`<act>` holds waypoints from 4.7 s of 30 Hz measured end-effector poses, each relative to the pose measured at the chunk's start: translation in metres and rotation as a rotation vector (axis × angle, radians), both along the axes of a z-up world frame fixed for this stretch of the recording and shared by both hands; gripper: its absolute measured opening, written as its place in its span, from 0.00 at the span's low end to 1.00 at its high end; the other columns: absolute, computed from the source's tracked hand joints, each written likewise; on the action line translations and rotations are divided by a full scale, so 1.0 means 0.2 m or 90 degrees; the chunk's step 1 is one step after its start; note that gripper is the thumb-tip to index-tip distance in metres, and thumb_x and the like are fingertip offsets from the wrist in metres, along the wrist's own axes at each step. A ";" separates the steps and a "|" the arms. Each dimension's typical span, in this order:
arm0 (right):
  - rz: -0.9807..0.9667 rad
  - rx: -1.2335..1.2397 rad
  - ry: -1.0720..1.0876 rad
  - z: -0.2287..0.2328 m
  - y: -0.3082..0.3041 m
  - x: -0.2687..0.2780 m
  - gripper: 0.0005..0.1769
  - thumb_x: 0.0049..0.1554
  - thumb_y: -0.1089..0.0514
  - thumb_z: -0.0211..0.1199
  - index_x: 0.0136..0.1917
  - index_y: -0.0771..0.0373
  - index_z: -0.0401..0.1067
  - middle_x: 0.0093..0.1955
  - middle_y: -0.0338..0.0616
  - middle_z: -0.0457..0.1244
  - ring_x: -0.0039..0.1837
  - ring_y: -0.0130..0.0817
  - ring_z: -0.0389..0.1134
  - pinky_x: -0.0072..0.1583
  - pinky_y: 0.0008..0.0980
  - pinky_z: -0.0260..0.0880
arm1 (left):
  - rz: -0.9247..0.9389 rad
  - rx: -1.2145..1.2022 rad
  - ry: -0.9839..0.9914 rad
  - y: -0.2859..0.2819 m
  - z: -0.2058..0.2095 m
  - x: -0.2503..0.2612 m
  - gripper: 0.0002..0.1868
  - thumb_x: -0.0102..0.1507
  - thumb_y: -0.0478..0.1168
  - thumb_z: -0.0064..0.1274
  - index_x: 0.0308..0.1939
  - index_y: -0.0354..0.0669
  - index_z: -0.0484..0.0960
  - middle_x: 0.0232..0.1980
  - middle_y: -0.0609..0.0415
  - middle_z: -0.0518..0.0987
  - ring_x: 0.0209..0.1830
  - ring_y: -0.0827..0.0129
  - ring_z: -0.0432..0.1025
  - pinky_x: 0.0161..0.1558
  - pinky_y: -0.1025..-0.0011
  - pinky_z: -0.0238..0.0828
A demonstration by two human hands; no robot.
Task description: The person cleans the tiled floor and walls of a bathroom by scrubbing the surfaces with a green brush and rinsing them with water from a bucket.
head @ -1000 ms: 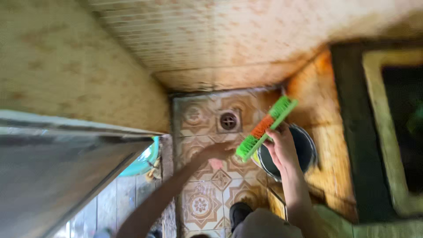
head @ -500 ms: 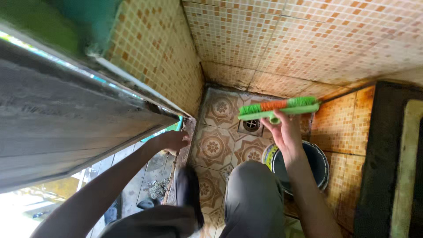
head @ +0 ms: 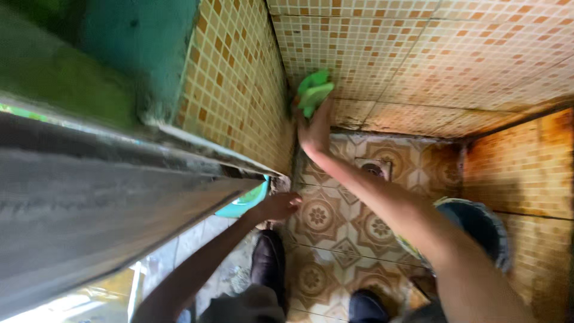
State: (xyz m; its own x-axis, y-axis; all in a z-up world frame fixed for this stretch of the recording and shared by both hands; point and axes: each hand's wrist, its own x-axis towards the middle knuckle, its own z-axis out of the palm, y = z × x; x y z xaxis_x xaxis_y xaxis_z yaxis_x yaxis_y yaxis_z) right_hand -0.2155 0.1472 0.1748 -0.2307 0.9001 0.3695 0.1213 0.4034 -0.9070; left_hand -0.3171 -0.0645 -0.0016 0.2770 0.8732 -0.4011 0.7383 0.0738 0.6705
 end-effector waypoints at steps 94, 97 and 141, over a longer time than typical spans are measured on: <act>-0.242 -0.011 -0.181 -1.01 0.15 0.35 0.16 0.62 0.54 0.65 0.62 0.59 0.68 0.54 0.52 0.70 0.50 0.49 0.74 0.49 0.45 0.77 | 0.243 0.333 -0.314 0.94 -0.40 0.55 0.39 0.67 0.32 0.52 0.80 0.46 0.52 0.75 0.40 0.64 0.70 0.52 0.64 0.64 0.61 0.66; -0.240 -0.021 -0.073 -1.05 0.20 0.41 0.17 0.65 0.54 0.62 0.65 0.62 0.67 0.58 0.53 0.68 0.56 0.47 0.74 0.52 0.42 0.78 | 0.190 0.300 -0.321 0.99 -0.34 0.55 0.40 0.67 0.32 0.53 0.80 0.46 0.51 0.76 0.40 0.63 0.71 0.52 0.64 0.65 0.61 0.65; -0.257 -0.342 0.197 -0.87 0.01 0.70 0.41 0.54 0.59 0.67 0.75 0.64 0.50 0.65 0.54 0.64 0.65 0.42 0.68 0.64 0.43 0.71 | 0.376 -0.124 -0.262 0.14 0.16 0.25 0.33 0.66 0.42 0.48 0.75 0.51 0.55 0.70 0.48 0.68 0.63 0.56 0.70 0.57 0.60 0.70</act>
